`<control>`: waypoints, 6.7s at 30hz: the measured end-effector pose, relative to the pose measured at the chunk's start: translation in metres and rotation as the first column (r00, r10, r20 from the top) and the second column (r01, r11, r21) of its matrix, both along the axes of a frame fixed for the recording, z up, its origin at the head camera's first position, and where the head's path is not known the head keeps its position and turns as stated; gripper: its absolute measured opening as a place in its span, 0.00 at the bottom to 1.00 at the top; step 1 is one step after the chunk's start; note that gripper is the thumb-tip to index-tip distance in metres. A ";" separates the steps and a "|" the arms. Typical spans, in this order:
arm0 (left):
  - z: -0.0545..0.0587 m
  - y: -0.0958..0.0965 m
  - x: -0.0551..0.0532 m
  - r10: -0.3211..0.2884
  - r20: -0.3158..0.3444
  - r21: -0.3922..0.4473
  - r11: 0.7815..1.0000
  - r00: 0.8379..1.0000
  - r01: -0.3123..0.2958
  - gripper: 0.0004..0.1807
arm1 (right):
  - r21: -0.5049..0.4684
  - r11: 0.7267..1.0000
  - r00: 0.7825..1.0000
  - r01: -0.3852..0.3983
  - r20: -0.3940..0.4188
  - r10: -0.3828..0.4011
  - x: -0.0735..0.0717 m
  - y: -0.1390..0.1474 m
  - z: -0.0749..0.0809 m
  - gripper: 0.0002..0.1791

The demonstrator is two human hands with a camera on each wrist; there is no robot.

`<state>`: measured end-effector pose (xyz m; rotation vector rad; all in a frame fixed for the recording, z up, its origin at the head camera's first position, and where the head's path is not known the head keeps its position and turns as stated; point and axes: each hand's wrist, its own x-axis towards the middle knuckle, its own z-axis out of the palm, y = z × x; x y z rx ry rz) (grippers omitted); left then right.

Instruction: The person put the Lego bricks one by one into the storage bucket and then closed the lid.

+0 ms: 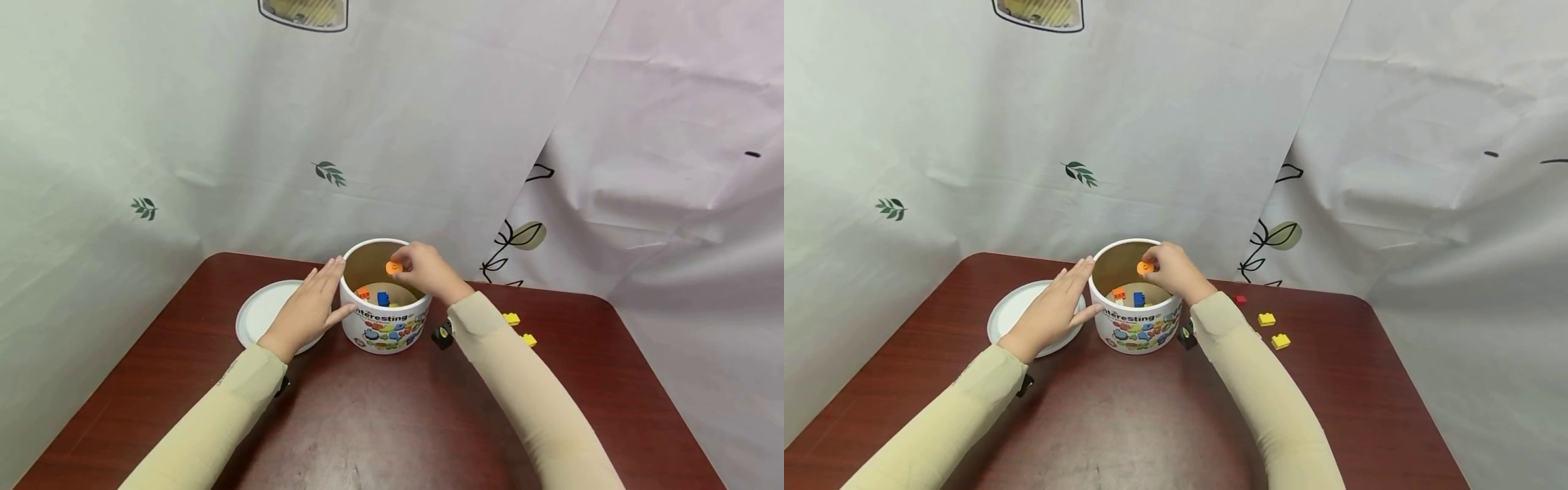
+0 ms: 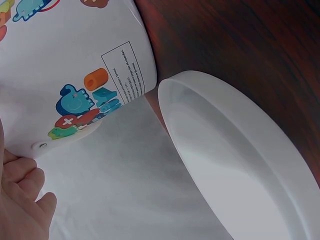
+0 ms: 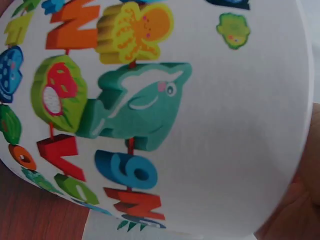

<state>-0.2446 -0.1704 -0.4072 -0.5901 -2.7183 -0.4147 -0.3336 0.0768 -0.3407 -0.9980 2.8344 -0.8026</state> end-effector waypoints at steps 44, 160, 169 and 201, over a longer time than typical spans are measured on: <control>-0.001 0.000 0.000 -0.001 -0.021 0.005 1.000 1.000 0.001 0.48 | -0.506 0.857 0.966 0.097 -0.158 -0.203 0.058 0.079 0.007 0.10; -0.002 0.000 -0.002 0.021 0.025 0.005 1.000 0.999 -0.021 0.49 | -0.360 0.697 0.783 0.620 0.223 -0.581 0.075 0.185 -0.079 0.28; -0.002 0.001 -0.002 0.004 0.004 0.008 1.000 1.000 -0.004 0.49 | -0.469 0.702 0.838 0.536 0.196 -0.509 0.077 0.159 -0.075 0.24; -0.003 -0.001 -0.003 0.011 0.006 -0.008 1.000 1.000 -0.011 0.49 | -0.548 0.796 0.953 0.257 0.008 -0.303 0.054 0.086 -0.018 0.20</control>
